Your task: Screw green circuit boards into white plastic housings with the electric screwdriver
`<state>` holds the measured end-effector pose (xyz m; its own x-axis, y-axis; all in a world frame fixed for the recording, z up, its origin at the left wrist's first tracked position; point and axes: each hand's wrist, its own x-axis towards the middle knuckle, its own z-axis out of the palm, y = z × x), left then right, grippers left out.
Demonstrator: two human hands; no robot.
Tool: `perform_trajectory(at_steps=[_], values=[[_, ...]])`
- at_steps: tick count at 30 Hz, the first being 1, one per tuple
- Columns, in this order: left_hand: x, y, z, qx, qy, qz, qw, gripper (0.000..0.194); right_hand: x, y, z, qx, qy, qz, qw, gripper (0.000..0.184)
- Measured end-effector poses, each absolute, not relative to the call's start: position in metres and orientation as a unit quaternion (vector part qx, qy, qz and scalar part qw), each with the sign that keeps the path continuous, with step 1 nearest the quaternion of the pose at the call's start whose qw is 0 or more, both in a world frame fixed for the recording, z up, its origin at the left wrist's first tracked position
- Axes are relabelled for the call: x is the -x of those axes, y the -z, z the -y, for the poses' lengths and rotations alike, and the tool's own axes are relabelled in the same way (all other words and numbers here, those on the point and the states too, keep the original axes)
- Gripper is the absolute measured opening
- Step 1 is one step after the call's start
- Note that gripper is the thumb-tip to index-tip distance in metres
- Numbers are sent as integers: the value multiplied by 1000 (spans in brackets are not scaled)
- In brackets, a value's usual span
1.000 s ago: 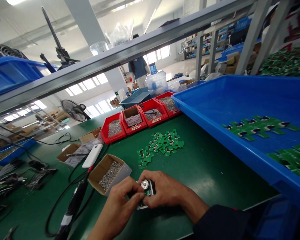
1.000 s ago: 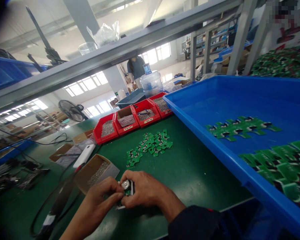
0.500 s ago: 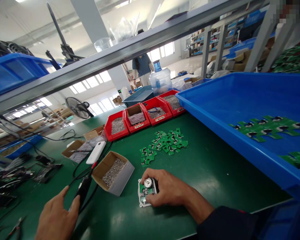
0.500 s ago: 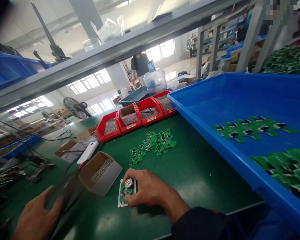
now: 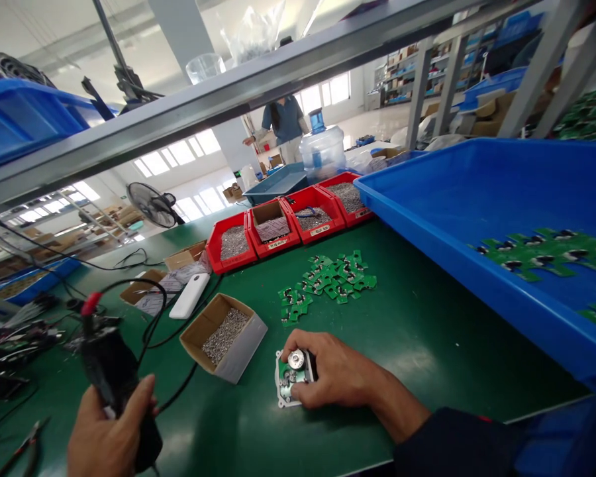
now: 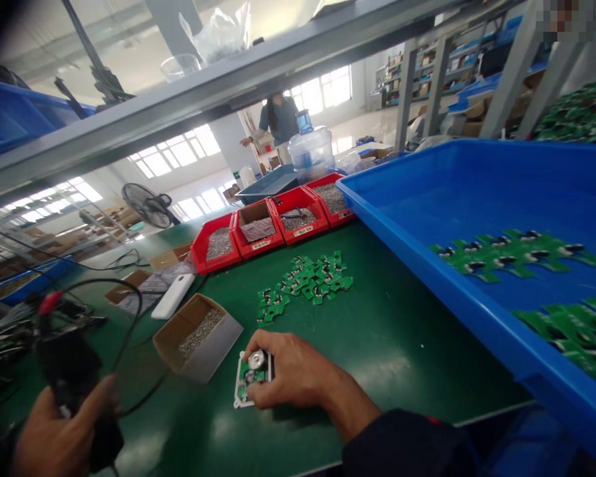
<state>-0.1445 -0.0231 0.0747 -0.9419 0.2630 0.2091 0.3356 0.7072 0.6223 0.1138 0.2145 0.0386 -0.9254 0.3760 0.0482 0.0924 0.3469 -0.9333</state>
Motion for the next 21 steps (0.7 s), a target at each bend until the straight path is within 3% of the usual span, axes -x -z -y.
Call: perform_trajectory(at_steps=[3, 5, 8, 14, 21], values=[[101, -109, -10, 232, 701, 667, -101, 54, -113, -38, -214, 150, -551, 810, 131, 42], [73, -127, -32, 254, 777, 539, -204, 51, -113, -37, -213, 150, -555, 808, 130, 41], [44, -143, -63, 282, 798, 460, -269, 57, -113, -36, -213, 145, -562, 804, 130, 41], [20, -147, -97, 392, 773, 454, -205, 54, -113, -39, -214, 150, -565, 802, 124, 40], [6, -133, -100, 397, 765, 456, -221, 51, -112, -38, -213, 154, -561, 803, 132, 38]])
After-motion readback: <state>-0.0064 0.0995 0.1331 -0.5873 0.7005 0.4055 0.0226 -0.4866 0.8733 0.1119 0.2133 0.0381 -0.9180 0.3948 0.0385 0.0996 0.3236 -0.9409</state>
